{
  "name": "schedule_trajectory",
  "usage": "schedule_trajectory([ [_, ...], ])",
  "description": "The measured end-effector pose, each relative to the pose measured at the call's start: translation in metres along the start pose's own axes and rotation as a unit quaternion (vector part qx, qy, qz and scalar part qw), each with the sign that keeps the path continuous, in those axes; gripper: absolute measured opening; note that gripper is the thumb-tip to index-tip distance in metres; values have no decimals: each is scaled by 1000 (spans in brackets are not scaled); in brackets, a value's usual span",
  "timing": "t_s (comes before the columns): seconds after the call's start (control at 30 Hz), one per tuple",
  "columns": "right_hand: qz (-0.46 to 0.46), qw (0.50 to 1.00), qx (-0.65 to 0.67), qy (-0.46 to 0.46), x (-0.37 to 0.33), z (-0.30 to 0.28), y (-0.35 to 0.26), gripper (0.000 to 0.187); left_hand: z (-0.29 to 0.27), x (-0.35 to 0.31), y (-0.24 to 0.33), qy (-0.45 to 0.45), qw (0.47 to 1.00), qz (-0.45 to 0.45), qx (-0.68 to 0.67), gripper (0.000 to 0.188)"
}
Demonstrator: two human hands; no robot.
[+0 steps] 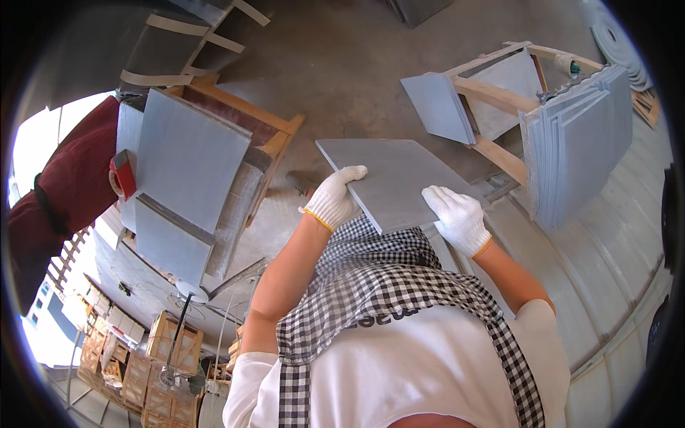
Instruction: The person stacks gray rectangular panels on a wooden pallet while wearing white gloves. They repeatedly pick up panels, align them, and place them in a growing stack, occasionally adjusting the pile to maintain alignment.
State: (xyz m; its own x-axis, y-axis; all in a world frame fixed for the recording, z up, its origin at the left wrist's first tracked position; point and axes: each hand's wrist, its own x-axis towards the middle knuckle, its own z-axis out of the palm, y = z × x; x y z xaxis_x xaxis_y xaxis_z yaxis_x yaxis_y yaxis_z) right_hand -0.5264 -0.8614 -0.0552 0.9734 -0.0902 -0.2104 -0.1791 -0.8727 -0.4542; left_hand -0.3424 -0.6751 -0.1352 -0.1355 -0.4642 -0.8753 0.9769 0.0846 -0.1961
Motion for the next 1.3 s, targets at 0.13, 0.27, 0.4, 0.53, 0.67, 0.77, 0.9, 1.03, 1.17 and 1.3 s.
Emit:
schedule_trajectory([
  [0.13, -42, 994, -47, 84, -7, -16, -28, 39, -7, -54, -22, -76, 994, 73, 13, 46],
  [0.27, -45, 987, -61, 144, -6, -20, -44, 47, -10, -92, -26, -125, 977, 163, 60, 53],
  [0.4, 240, 947, 35, 212, -12, 10, -44, 72, -8, -137, -20, -134, 962, 222, 85, 57],
  [0.53, 363, 444, 806, 143, 11, 33, -46, 65, -47, -148, -12, -171, 934, 303, 83, 56],
  [0.67, 298, 358, 883, 58, 59, 41, -107, 58, -87, -174, -4, -210, 914, 344, 54, 51],
  [0.77, 274, 456, 846, 19, 81, 45, -152, 39, -133, -177, -2, -208, 918, 338, 9, 51],
  [0.9, 260, 561, 785, -16, 101, 44, -157, 36, -176, -159, -16, -260, 907, 309, -122, 49],
  [1.03, 219, 656, 721, -51, 121, 44, -178, 39, -211, -150, -31, -305, 889, 301, -160, 44],
  [1.17, 229, 666, 704, -87, 143, 62, -197, 38, -238, -129, -36, -296, 874, 333, -194, 47],
  [1.3, 238, 667, 688, -158, 170, 81, -197, 39, -246, -123, -39, -265, 873, 359, -198, 58],
])
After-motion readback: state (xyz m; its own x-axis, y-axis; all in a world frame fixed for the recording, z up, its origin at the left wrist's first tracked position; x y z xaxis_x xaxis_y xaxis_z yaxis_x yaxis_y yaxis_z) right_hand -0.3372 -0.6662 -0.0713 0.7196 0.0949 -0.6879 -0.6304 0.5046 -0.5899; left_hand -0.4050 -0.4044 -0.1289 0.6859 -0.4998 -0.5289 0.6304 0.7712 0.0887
